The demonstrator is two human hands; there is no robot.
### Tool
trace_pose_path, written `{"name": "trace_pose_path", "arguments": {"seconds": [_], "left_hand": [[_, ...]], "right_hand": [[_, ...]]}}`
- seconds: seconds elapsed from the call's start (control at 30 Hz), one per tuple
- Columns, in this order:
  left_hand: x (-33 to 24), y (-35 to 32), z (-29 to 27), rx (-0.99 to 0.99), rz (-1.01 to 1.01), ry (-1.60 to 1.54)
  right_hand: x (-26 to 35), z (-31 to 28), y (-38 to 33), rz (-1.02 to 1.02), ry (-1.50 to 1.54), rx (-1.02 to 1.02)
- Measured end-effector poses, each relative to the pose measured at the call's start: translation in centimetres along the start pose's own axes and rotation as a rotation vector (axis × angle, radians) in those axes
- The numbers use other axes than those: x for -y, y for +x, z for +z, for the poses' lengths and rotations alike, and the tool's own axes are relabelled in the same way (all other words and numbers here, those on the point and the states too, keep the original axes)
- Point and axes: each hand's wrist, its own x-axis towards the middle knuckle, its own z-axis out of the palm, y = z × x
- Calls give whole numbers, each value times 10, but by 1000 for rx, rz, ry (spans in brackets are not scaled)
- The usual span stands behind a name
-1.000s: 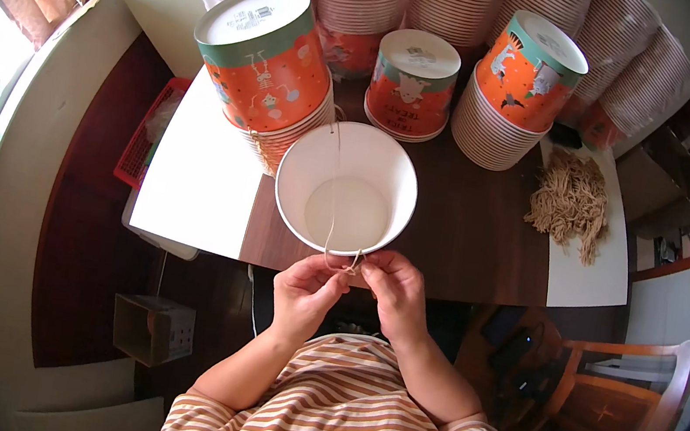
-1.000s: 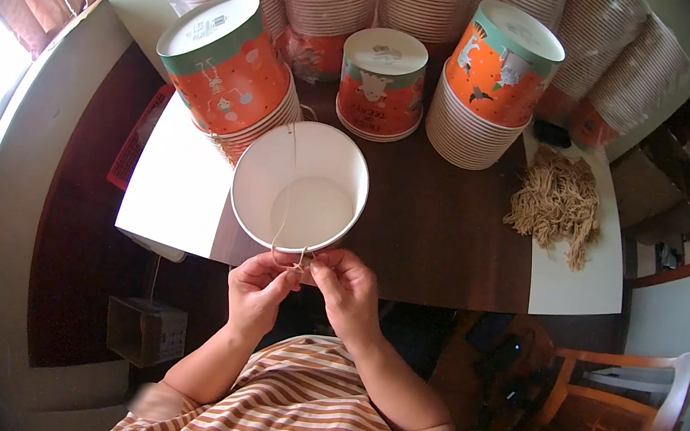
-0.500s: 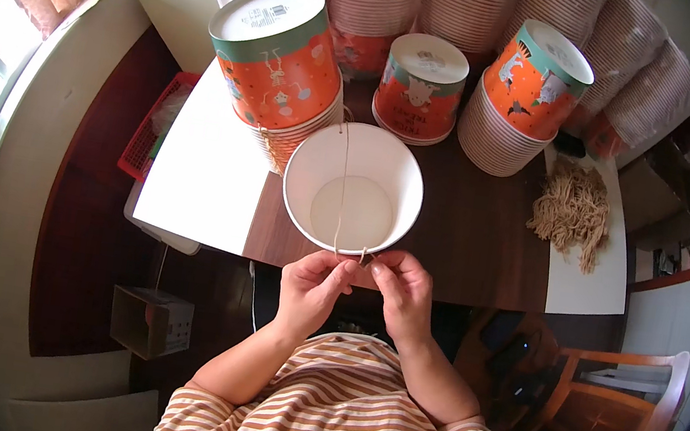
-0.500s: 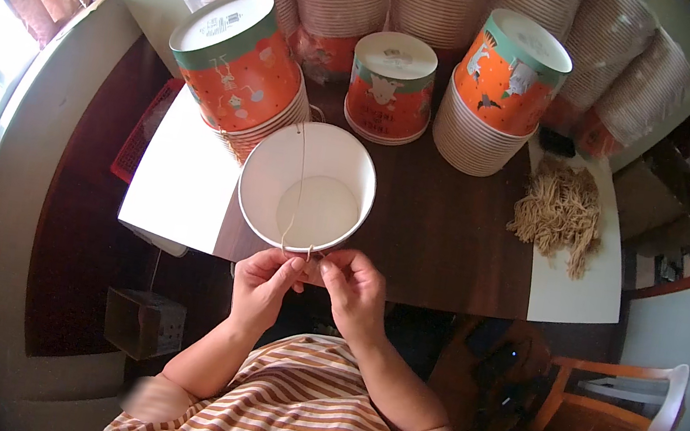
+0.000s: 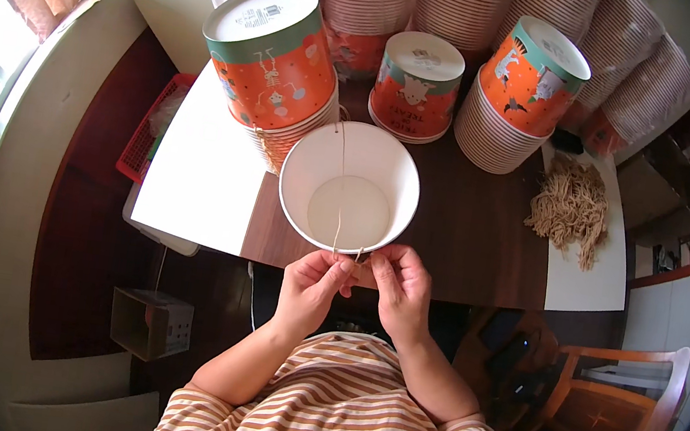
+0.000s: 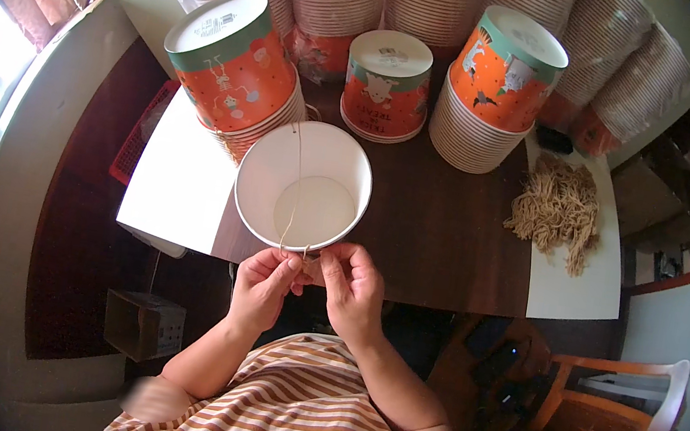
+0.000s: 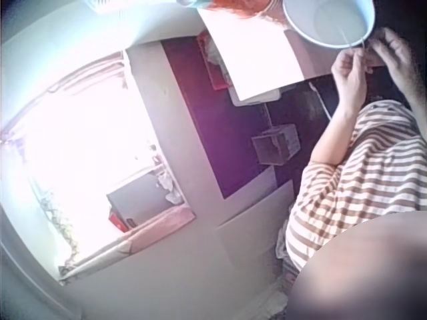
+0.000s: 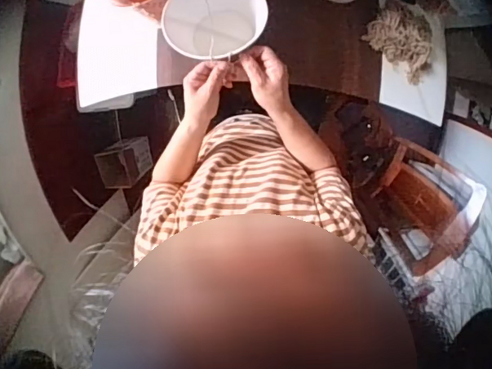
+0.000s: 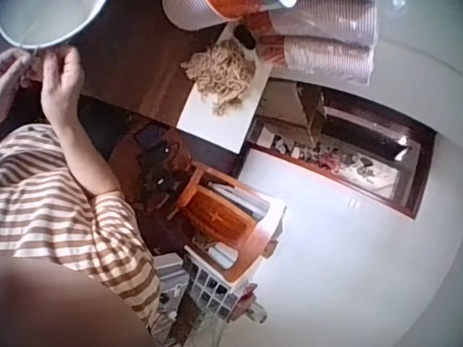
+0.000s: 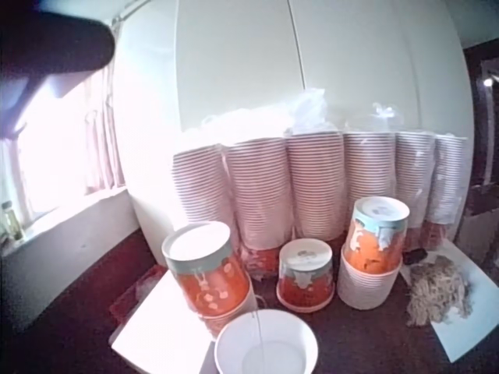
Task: Attaching string handles to printed paper bowls.
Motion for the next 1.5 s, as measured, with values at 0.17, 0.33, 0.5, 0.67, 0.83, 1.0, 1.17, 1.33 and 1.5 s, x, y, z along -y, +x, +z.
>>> {"name": "trace_pose_path", "arguments": {"seconds": [0.17,0.33,0.5,0.67,0.83,1.0,1.17,1.33,1.5], "left_hand": [[3,-1,2,-39,61,17],[4,-3,2,-35,62,36],[3,-3,0,-23,76,76],[-2,-2,2,-13,73,100],[3,-1,-7,3,64,19],[-4,-1,7,41,165,-61],[0,1,7,2,189,104],[-2,4,9,-54,197,162],[-1,5,7,-121,205,307]], "right_hand": [[15,6,-3,155,247,42],[11,7,-8,222,245,63],[12,9,-4,252,384,48],[12,3,-1,291,346,61],[21,9,1,261,391,68],[10,-1,0,229,252,92],[7,-5,0,180,150,123],[4,-3,2,180,199,92],[-1,-2,3,95,57,62]]}}
